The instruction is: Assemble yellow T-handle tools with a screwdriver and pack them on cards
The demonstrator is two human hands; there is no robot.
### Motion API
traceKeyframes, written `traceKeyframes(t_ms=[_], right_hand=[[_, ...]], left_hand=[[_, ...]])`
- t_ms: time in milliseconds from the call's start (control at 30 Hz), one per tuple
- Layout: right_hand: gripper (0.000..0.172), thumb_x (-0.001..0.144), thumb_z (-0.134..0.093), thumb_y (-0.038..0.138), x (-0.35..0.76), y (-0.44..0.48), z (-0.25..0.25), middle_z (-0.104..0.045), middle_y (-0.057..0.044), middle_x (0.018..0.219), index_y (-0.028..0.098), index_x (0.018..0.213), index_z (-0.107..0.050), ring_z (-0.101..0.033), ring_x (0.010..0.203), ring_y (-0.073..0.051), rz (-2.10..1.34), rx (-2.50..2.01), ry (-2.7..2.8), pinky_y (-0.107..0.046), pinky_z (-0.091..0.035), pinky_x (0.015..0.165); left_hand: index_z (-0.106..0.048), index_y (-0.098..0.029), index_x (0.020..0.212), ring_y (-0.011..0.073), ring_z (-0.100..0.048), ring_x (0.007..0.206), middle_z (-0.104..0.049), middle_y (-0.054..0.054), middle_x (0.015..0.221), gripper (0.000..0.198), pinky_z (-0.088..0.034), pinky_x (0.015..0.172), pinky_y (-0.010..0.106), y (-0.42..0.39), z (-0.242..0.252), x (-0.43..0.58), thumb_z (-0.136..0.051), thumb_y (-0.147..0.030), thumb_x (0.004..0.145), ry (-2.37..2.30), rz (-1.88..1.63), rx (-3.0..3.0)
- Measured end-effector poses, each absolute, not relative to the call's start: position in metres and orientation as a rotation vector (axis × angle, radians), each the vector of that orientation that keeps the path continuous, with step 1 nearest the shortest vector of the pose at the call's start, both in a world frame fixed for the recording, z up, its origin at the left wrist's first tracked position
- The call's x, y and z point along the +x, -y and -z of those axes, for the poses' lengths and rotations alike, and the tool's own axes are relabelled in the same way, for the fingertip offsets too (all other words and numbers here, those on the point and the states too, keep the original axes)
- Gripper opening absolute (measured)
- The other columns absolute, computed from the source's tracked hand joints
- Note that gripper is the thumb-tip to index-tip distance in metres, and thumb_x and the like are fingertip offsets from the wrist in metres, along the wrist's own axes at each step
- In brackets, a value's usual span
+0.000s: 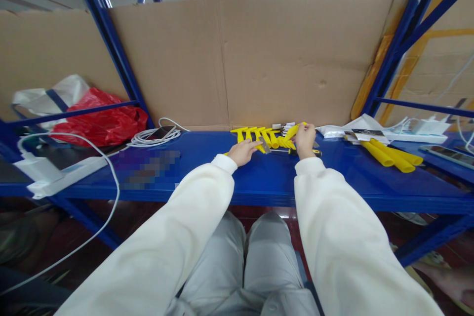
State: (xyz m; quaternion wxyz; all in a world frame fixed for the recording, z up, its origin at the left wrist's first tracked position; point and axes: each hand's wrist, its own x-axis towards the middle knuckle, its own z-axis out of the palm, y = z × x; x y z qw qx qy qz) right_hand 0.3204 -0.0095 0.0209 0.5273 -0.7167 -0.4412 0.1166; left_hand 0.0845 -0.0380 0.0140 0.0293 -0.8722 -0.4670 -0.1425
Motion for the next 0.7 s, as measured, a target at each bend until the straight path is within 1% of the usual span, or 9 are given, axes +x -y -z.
traceKeyframes(t_ms=[33, 100, 200, 233, 267, 367, 500, 600, 700], right_hand=[[0.043, 0.110, -0.031, 0.033, 0.317, 0.011, -0.022, -0.070, -0.019, 0.117, 0.014, 0.144, -0.050, -0.073, 0.084, -0.025, -0.416, -1.633, 0.938, -0.037, -0.058, 0.073], [0.035, 0.108, -0.041, 0.028, 0.310, 0.015, -0.024, -0.071, -0.015, 0.102, 0.014, 0.137, -0.054, -0.072, 0.072, -0.022, -0.625, -1.492, 0.757, -0.035, -0.058, 0.068], [0.017, 0.101, -0.054, 0.017, 0.302, 0.019, -0.026, -0.068, -0.007, 0.079, 0.016, 0.115, -0.062, -0.067, 0.061, -0.018, -0.777, -1.440, 0.769, -0.031, -0.058, 0.064], [0.011, 0.098, -0.057, 0.014, 0.300, 0.020, -0.027, -0.067, -0.005, 0.076, 0.017, 0.107, -0.062, -0.066, 0.060, -0.017, -0.841, -1.411, 0.801, -0.030, -0.059, 0.064], [0.009, 0.096, -0.058, 0.011, 0.298, 0.022, -0.027, -0.068, -0.004, 0.074, 0.018, 0.099, -0.062, -0.066, 0.060, -0.016, -0.908, -1.377, 0.838, -0.028, -0.059, 0.065], [0.016, 0.093, -0.058, 0.004, 0.292, 0.025, -0.028, -0.071, -0.006, 0.075, 0.019, 0.087, -0.061, -0.068, 0.068, -0.015, -1.079, -1.263, 0.927, -0.024, -0.058, 0.066], [0.017, 0.089, -0.066, 0.002, 0.285, 0.029, -0.029, -0.072, -0.006, 0.074, 0.017, 0.082, -0.063, -0.070, 0.071, -0.015, -1.126, -1.241, 0.974, -0.021, -0.056, 0.063], [0.017, 0.087, -0.076, 0.008, 0.282, 0.030, -0.027, -0.072, -0.006, 0.072, 0.018, 0.078, -0.064, -0.070, 0.072, -0.016, -1.100, -1.276, 1.037, -0.022, -0.056, 0.062], [0.024, 0.083, -0.084, 0.018, 0.280, 0.029, -0.024, -0.072, -0.006, 0.072, 0.020, 0.071, -0.064, -0.070, 0.074, -0.018, -1.010, -1.312, 1.143, -0.025, -0.058, 0.064]], left_hand=[[-0.060, -0.033, 0.155, 0.0251, -0.068, 0.128, -0.069, 0.010, 0.134, 0.048, -0.054, 0.107, 0.033, 0.038, -0.014, 0.084, -0.045, -0.028, 0.110, 1.441, 0.447, -2.689], [-0.060, -0.033, 0.154, 0.0247, -0.068, 0.127, -0.069, 0.010, 0.133, 0.047, -0.054, 0.107, 0.032, 0.038, -0.014, 0.084, -0.046, -0.029, 0.110, 1.440, 0.455, -2.689], [-0.058, -0.033, 0.156, 0.0247, -0.068, 0.129, -0.069, 0.010, 0.136, 0.048, -0.053, 0.107, 0.032, 0.038, -0.014, 0.084, -0.046, -0.029, 0.110, 1.445, 0.440, -2.688], [-0.057, -0.033, 0.157, 0.0249, -0.067, 0.129, -0.068, 0.010, 0.137, 0.048, -0.053, 0.107, 0.032, 0.038, -0.015, 0.084, -0.046, -0.029, 0.110, 1.450, 0.436, -2.687], [-0.056, -0.032, 0.157, 0.0251, -0.067, 0.130, -0.068, 0.010, 0.137, 0.049, -0.053, 0.107, 0.032, 0.038, -0.015, 0.084, -0.046, -0.029, 0.110, 1.456, 0.434, -2.685], [-0.054, -0.031, 0.159, 0.0254, -0.067, 0.132, -0.068, 0.011, 0.141, 0.051, -0.053, 0.108, 0.034, 0.037, -0.014, 0.083, -0.047, -0.028, 0.109, 1.469, 0.447, -2.690], [-0.053, -0.026, 0.159, 0.0245, -0.063, 0.139, -0.066, 0.011, 0.151, 0.052, -0.051, 0.113, 0.035, 0.034, -0.013, 0.084, -0.051, -0.025, 0.108, 1.470, 0.485, -2.722], [-0.050, -0.022, 0.161, 0.0238, -0.061, 0.142, -0.063, 0.012, 0.156, 0.054, -0.049, 0.116, 0.033, 0.033, -0.013, 0.084, -0.055, -0.024, 0.107, 1.496, 0.519, -2.742], [-0.050, -0.020, 0.161, 0.0252, -0.063, 0.141, -0.064, 0.014, 0.154, 0.056, -0.050, 0.115, 0.034, 0.033, -0.015, 0.085, -0.059, -0.027, 0.105, 1.545, 0.544, -2.740]])
